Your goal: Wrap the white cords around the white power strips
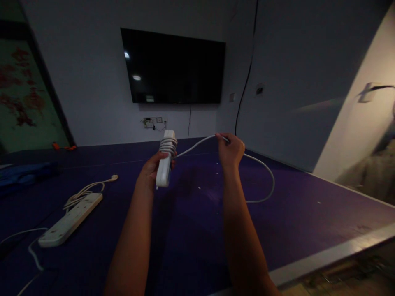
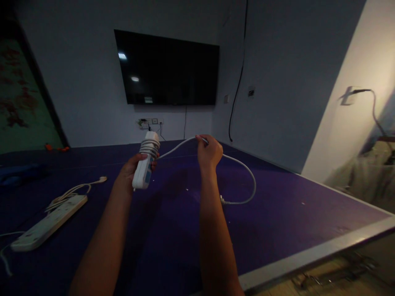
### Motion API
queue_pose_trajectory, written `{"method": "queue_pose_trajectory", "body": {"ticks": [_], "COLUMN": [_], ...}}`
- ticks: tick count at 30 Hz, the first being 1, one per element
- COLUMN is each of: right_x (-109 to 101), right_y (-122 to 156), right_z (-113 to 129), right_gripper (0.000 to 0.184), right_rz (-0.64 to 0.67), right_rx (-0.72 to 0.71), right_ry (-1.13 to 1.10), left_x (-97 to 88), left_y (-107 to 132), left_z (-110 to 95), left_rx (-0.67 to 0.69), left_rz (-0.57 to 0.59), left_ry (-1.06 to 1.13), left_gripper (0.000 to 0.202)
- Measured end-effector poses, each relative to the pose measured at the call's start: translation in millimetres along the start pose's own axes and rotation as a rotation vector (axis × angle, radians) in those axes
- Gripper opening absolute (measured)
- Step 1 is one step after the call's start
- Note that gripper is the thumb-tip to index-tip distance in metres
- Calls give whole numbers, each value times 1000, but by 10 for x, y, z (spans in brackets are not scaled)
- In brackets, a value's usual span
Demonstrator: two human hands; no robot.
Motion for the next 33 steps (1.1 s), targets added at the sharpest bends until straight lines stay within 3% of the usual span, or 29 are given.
{"method": "queue_pose_trajectory", "body": {"ticks": [5,11,17,21,33], "right_x": [-89,-164,-271,-283,149], "right_y": [-31,-41,-8,-3,41], "right_z": [-82,-114,-245,-357,-765], "right_gripper": [28,30,29,30,28], "right_rz": [-24,-62,-160,-178,92], "right_rx": [26,50,158,204,192], "right_ry": [-10,38,74,74,249], "left_x": [110,125,234,242,273], "left_y": [65,95,89,48,69], "left_z": [-129,-47,105,160,43], "left_rx": [24,-85,-156,-128,-14], "left_rz": [68,110,167,169,105], "left_ry": [199,287,230,152,153], "left_gripper": [54,76,68,55,57]}}
Point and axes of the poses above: each hand's wrist, its own y-axis away from the middle knuckle, its own x-axis out of the palm, z = x × y, the point moved 9 cm from there along -y, towards the middle knuckle, and after that the axes turned 1 degree about y, right-handed, at the moved point
